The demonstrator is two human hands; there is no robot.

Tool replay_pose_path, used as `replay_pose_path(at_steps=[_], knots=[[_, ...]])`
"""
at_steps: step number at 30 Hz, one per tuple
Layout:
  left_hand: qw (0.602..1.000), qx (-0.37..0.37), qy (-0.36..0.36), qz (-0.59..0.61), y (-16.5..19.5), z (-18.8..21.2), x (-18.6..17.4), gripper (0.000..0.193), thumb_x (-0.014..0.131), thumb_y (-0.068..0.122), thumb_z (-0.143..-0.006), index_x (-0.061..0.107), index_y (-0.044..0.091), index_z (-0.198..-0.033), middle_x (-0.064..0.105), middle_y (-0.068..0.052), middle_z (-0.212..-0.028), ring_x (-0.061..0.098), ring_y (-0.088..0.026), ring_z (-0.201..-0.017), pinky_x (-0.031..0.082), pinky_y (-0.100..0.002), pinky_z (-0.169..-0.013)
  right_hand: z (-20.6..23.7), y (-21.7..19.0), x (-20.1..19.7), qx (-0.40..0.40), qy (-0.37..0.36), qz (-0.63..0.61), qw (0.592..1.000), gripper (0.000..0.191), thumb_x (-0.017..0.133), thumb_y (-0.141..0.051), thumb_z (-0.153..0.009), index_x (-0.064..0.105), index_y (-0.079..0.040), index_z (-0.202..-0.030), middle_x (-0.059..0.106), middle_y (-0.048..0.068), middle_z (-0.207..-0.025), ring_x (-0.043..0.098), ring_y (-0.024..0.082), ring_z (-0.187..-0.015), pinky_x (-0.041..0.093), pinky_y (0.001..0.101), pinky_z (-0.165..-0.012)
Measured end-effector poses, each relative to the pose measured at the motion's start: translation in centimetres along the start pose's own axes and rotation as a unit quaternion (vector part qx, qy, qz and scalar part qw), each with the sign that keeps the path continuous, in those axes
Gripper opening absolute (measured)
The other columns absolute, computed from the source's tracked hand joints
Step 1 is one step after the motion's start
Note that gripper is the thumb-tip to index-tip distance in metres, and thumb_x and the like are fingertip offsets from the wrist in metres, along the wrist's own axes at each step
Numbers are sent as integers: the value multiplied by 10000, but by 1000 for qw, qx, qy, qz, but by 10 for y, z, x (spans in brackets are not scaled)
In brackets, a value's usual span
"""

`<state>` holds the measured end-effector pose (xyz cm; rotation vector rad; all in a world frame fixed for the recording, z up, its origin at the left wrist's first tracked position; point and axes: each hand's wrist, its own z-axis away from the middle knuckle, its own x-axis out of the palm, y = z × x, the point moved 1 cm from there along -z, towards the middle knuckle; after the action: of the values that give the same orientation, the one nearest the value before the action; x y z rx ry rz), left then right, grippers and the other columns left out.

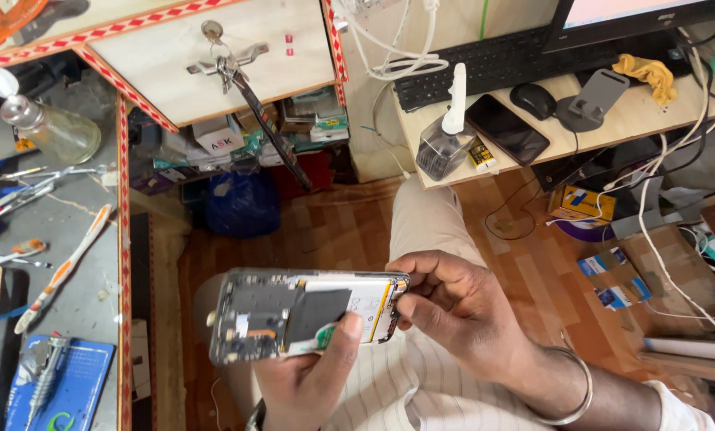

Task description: The person applies adhesive to the edges of a smartphone chassis, then installs a new battery into the phone and connects the battery ribbon cable. The person also cleans the internal area with a toothbrush.

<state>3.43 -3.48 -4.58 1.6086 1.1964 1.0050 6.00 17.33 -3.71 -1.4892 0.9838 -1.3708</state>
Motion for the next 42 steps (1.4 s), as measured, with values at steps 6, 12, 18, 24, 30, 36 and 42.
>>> replay_pose_path(at_steps=[6, 12, 18, 24, 30, 36, 42], knots=[[996, 69, 23, 50, -2, 5, 11, 342, 706, -60, -911, 616, -102, -1239, 726, -179, -1106, 716, -181, -965, 602, -326, -885, 5, -2, 1, -9, -6, -28, 1000, 290, 663, -20, -984, 618, 60, -1259, 686, 99, -1004, 638, 137, -849, 528, 268, -721], [939, 340, -38, 44, -11, -12, 20, 260, 675, -106, -897, 649, -101, -1156, 718, -267, -1101, 750, -307, -991, 610, -445, -955, 5, 3, -5, 6, 1, -71, 997, 272, 687, -61, -984, 642, 68, -1218, 698, 90, -962, 599, 126, -808, 515, 265, -711], [936, 340, -22, 88, -24, -17, 17, 341, 689, -140, -895, 563, -168, -1211, 692, -355, -1148, 764, -334, -1027, 644, -455, -959, 1, 7, -13, 39, -22, -179, 983, 257, 730, -32, -947, 665, 75, -1171, 697, 104, -975, 619, 144, -843, 521, 284, -726], [956, 272, -58, 93, -14, -11, 21, 353, 648, -145, -945, 580, -158, -1291, 670, -318, -1257, 741, -335, -1143, 617, -467, -1048, 0, 10, -18, 38, -36, -231, 972, 231, 757, -2, -934, 678, 72, -1137, 706, 121, -1003, 643, 161, -890, 523, 292, -752], [977, 195, -71, 53, -28, 18, 7, 376, 637, -119, -978, 577, -117, -1349, 708, -305, -1237, 747, -335, -1166, 622, -481, -1064, 0, 13, -18, 43, -43, -274, 960, 208, 750, -4, -948, 676, 52, -1134, 700, 112, -1018, 648, 164, -891, 521, 293, -751], [980, 175, -71, 68, 2, -14, 25, 385, 641, -87, -972, 564, -105, -1349, 711, -292, -1198, 751, -337, -1115, 631, -467, -1035, 1, 11, -17, 44, -33, -252, 966, 230, 752, -21, -936, 680, 42, -1146, 708, 106, -1008, 652, 162, -896, 519, 288, -743], [930, 348, -65, -100, 20, -30, 35, 240, 631, -75, -953, 662, -50, -1190, 697, -286, -1149, 762, -365, -1052, 635, -469, -999, -1, 12, -13, 33, -16, -238, 971, 220, 742, -52, -967, 696, 49, -1157, 710, 94, -981, 628, 153, -870, 503, 290, -733]])
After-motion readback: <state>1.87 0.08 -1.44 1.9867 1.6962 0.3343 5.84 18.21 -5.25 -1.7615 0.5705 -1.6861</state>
